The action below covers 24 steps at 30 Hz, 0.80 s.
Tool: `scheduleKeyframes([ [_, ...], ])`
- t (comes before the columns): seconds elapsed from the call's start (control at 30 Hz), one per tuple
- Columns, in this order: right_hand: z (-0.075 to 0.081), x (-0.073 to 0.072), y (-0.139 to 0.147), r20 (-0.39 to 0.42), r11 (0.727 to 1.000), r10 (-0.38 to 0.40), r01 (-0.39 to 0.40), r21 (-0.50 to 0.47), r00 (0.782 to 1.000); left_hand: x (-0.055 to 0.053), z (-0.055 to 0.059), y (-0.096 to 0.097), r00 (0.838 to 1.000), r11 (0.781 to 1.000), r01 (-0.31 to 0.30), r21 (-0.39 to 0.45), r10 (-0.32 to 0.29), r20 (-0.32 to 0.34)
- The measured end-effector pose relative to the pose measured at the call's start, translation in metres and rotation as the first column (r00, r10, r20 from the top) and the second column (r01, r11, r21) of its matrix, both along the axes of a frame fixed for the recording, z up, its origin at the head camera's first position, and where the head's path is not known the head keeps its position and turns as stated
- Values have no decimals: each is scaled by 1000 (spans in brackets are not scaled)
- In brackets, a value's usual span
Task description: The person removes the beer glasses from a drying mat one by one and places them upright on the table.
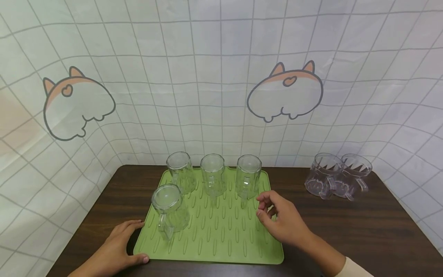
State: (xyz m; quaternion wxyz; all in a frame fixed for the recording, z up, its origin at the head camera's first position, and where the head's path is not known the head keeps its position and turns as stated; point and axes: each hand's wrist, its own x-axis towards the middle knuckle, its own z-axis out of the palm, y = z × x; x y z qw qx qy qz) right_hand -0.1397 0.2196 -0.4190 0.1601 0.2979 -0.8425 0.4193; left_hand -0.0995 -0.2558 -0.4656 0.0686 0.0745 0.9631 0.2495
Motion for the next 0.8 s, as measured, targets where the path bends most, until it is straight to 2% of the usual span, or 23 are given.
scheduleKeyframes([
  [0.23,2,3,-27,117,998,62,-59,-28,991,0,0,-1,1000,1000,12,-7,-12,-11],
  [0.47,0,5,-51,248,994,108,-97,-59,963,1,-1,-1,1000,1000,14,-10,-15,-21],
  [0.8,-4,4,-82,299,979,202,-181,-96,933,0,-1,-1,1000,1000,8,-10,-8,-15],
])
